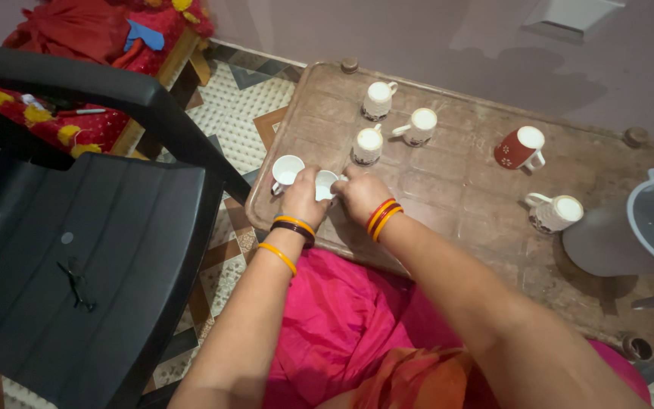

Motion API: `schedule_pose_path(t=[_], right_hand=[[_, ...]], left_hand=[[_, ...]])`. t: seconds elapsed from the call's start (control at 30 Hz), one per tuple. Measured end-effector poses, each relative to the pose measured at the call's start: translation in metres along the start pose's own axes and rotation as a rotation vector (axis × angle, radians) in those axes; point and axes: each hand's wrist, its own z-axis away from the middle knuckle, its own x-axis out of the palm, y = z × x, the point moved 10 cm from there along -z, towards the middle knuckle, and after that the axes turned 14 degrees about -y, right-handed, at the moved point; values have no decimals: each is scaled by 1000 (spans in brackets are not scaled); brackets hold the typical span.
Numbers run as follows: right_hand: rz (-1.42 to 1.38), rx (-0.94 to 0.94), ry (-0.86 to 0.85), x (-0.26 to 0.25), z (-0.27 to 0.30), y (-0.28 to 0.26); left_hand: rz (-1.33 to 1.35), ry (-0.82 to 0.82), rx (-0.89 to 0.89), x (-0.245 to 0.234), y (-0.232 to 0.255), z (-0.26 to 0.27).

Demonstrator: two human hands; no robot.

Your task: The person wipes the inside and outside of several small cups using a purple cloth. They handle the cups one at a time, occasionally dipping the cloth into a nearby pitcher of water to moisten it before continuing to wipe the remaining cups.

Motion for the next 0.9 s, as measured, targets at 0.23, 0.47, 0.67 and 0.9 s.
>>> schedule_pose_path(t=[0.23,0.47,0.67,0.9], right_hand=[[-28,40,11,1,3,6],[-23,19,33,3,-1,4],[-1,40,17,5,-5,4],[-2,81,-21,11,-13,8]], left_hand=[[-156,165,-69,-37,-7,4],[-148,134,-393,-57,-50,11],[-134,49,-460,-34,-86,3],[-149,55,-463,-29,-101,-3]])
